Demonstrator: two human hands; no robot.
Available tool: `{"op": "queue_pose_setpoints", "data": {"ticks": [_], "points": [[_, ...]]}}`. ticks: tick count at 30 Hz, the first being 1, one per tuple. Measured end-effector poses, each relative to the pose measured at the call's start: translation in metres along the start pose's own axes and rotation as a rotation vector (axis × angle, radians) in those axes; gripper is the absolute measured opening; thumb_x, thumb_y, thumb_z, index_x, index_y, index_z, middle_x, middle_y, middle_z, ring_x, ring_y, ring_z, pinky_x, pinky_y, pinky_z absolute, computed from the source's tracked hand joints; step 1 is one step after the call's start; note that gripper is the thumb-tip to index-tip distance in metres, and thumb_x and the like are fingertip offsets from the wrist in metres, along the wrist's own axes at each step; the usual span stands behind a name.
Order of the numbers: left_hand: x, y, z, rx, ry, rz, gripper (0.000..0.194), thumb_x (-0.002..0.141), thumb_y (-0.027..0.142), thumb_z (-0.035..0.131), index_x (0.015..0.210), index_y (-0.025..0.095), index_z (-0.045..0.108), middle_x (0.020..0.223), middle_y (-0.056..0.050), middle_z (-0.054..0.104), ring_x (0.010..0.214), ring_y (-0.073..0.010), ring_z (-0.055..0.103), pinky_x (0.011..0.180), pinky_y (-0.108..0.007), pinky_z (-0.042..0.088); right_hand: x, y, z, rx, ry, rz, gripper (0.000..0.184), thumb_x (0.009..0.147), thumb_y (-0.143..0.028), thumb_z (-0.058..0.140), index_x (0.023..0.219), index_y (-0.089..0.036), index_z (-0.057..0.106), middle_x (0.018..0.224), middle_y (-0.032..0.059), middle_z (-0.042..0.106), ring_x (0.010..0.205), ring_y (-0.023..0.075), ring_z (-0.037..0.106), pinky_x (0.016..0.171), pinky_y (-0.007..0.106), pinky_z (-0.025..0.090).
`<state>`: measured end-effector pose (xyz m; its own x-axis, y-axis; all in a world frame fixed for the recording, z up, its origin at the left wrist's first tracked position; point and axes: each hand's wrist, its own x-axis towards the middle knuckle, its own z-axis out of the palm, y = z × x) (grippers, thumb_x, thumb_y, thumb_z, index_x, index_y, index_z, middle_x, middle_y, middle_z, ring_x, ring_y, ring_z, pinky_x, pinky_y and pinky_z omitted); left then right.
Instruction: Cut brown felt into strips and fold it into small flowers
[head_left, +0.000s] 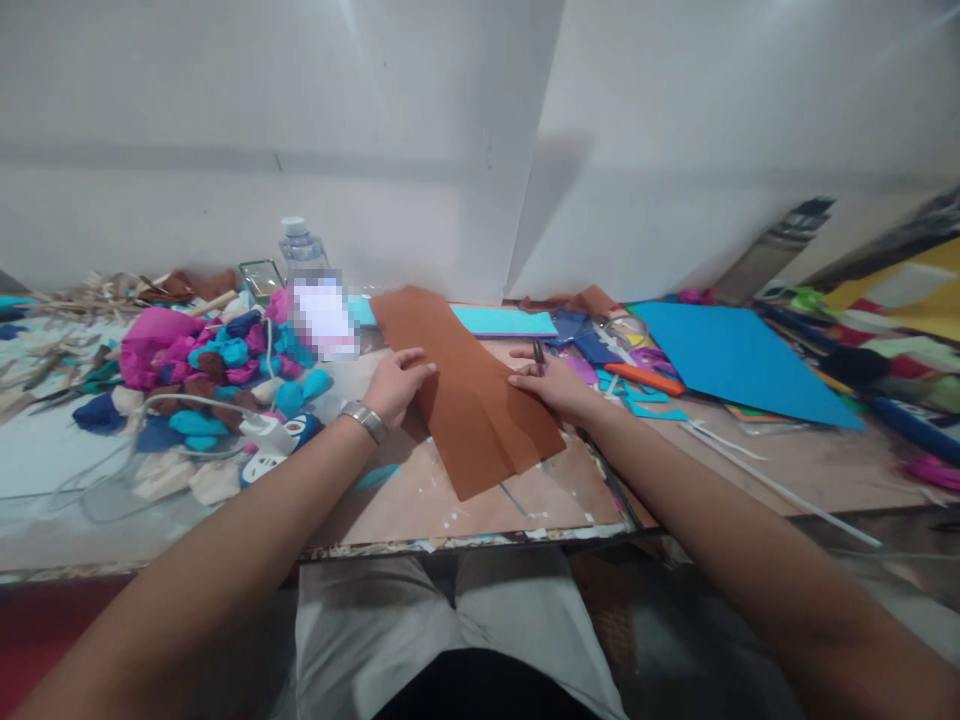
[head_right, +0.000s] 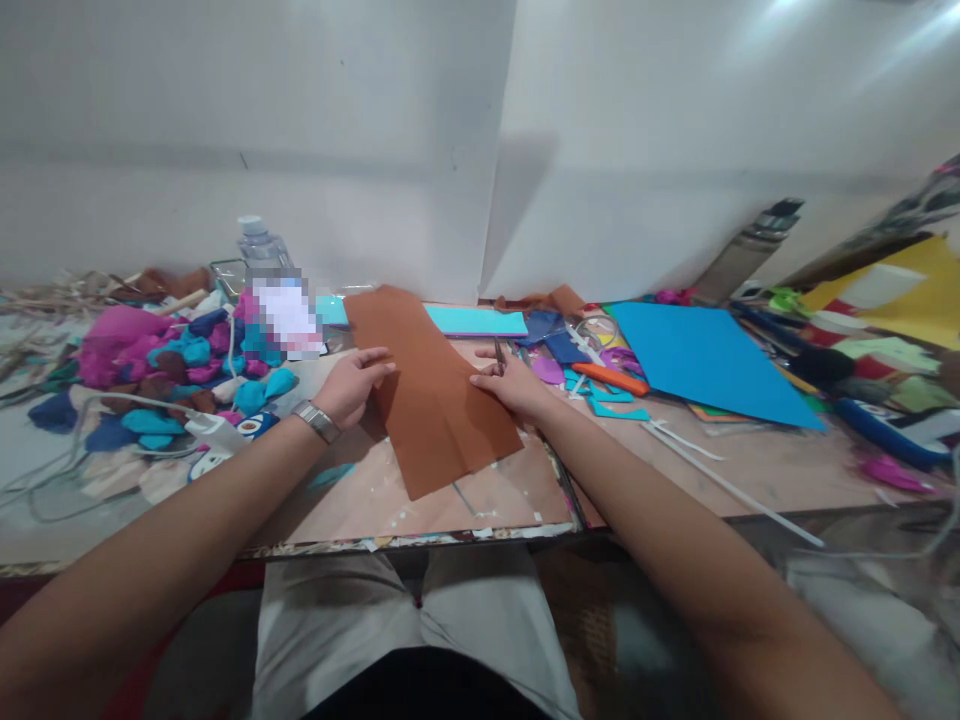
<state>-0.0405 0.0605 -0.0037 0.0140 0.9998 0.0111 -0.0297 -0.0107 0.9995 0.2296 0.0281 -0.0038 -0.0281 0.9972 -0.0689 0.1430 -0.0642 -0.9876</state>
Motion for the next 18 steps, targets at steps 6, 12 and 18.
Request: {"op": "queue_pose_setpoints", "data": {"ticks": [6,12,18], "points": [[-0.025,0.005,0.014,0.057,-0.086,-0.079,0.055,0.069,0.024,0.089,0.12,0.016,0.071,0.117,-0.013,0.074,0.099,-0.0259,0.071,0.097,-0.042,0.056,0.0,0.0,0.003,-0.034,0.017,0.001,0.057,0.073,-0.017,0.081,0.127,-0.022,0.061,0.077,-0.0052,0.06,0.067,0.0123,0.061,0.062,0.023,0.047],[-0.035,0.009,0.026,0.061,-0.13,-0.164,0.063,0.067,0.015,0.087,0.127,0.015,0.068,0.135,-0.017,0.069,0.108,-0.0301,0.071,0.093,-0.043,0.059,0.007,-0.008,0.005,-0.062,-0.014,0.057,0.05,0.07,-0.012,0.083,0.116,-0.02,0.064,0.07,-0.0043,0.063,0.062,0.0131,0.059,0.057,0.022,0.045],[-0.024,0.009,0.026,0.077,-0.086,-0.155,0.066,0.068,0.011,0.083,0.131,0.016,0.065,0.144,-0.018,0.063,0.118,-0.0316,0.068,0.101,-0.046,0.056,0.018,-0.006,0.001,0.011,0.009,0.059,0.04,0.076,-0.026,0.085,0.109,-0.021,0.063,0.071,-0.0038,0.06,0.057,0.0107,0.054,0.051,0.02,0.04]]}}
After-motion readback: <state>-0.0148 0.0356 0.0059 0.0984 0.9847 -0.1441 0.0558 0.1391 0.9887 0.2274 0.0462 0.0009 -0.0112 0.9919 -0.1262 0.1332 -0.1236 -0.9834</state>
